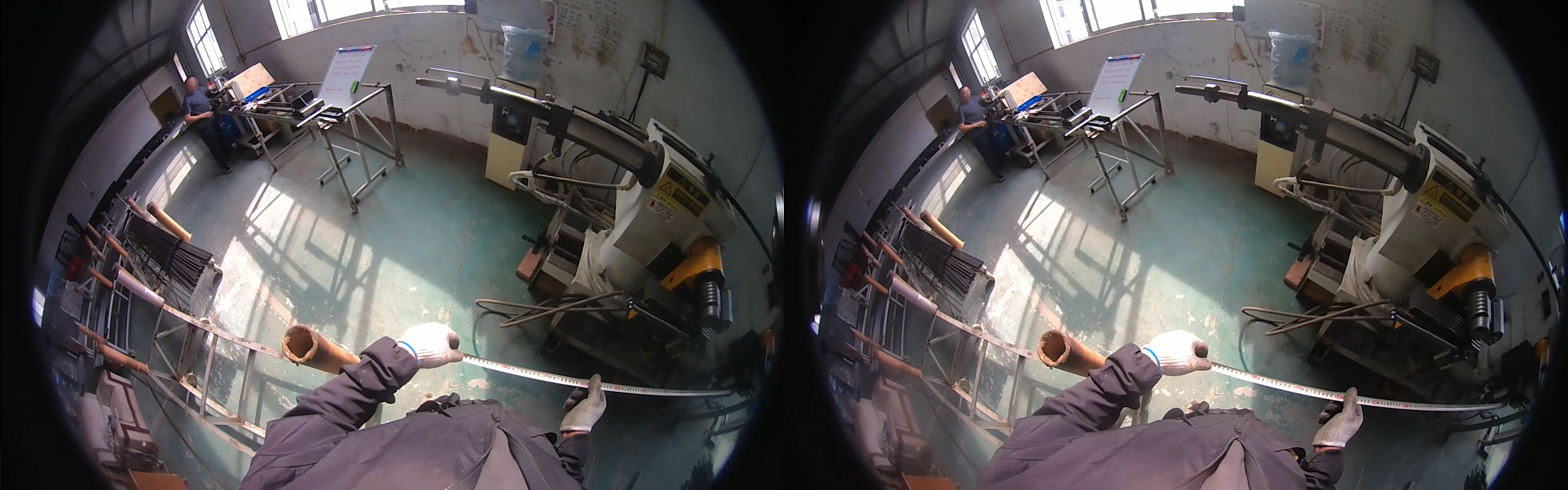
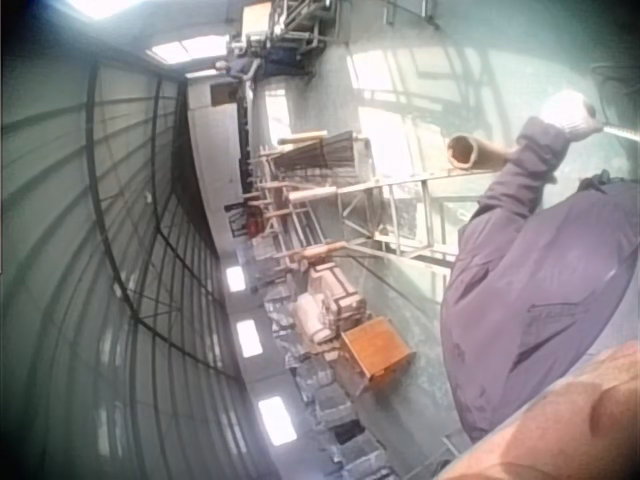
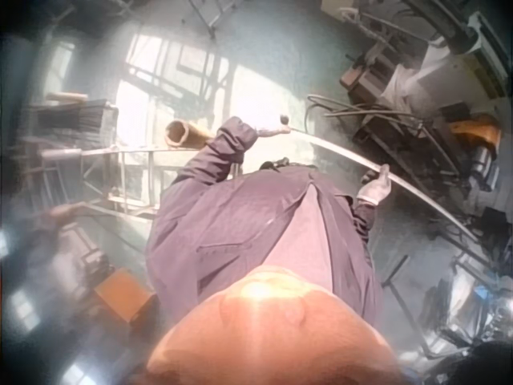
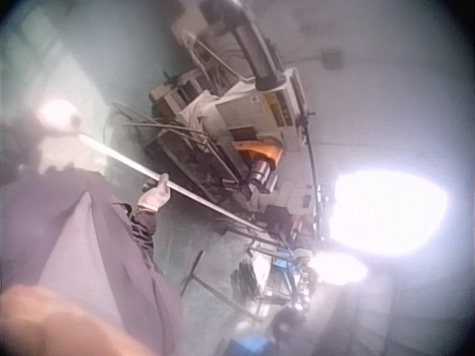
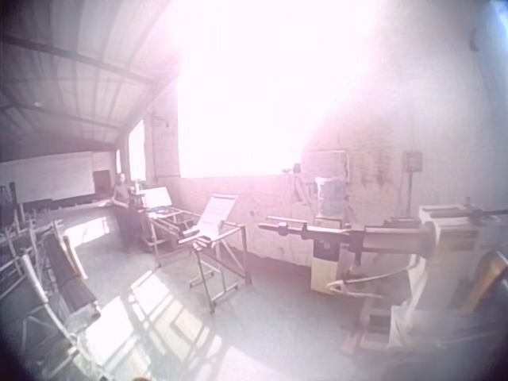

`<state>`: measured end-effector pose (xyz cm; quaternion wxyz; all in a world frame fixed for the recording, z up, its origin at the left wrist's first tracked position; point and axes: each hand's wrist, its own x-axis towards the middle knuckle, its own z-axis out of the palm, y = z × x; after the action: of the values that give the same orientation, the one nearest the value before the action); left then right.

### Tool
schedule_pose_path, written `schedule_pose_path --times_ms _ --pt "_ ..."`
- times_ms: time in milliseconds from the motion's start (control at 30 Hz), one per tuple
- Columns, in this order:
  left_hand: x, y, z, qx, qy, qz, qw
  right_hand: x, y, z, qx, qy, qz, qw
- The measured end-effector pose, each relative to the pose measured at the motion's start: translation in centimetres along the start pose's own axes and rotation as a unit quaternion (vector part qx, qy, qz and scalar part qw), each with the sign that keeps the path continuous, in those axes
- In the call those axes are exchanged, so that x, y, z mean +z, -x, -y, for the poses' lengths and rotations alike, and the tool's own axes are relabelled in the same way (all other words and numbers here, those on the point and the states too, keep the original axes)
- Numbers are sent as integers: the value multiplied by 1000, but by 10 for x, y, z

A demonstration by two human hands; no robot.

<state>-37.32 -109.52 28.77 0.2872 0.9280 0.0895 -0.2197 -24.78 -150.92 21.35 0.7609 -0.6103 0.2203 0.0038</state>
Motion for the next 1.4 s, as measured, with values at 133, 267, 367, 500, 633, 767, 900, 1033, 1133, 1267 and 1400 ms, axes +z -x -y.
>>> schedule_pose_path --times_ms 133,267,367,500,633,767,900,1033,1133,1267,1400 --pt "-2 -1 1 0 4 2 1000 3 1 0 1 7 -7 1000" --pt "-5 -3 1 0 14 2 1000 7 3 3 10 -4 -9 1000" --pt "-7 -4 0 3 14 0 1000 10 6 5 14 8 -25 1000" --pt "-9 -9 0 0 -4 -19 1000 10 7 7 8 -9 -10 1000" --pt "-7 -16 2 -7 22 -10 1000 5 5 6 -1 -10 -17 1000" --pt "-8 -17 -1 -10 29 -6 1000 6 5 6 8 -21 -19 1000" --pt "-12 -20 -7 -14 16 2 1000 10 8 10 21 -30 -40 999" --pt "-10 -28 -20 2 -3 -2 1000 13 15 10 29 -22 -22 999" --pt "-3 -35 -34 25 -4 6 1000 17 20 6 35 -24 -4 999" --pt "1 -43 -48 30 8 15 999 14 24 8 36 -30 -10 999" --pt "1 -47 -59 38 -6 18 999 7 31 8 37 -27 -24 999"
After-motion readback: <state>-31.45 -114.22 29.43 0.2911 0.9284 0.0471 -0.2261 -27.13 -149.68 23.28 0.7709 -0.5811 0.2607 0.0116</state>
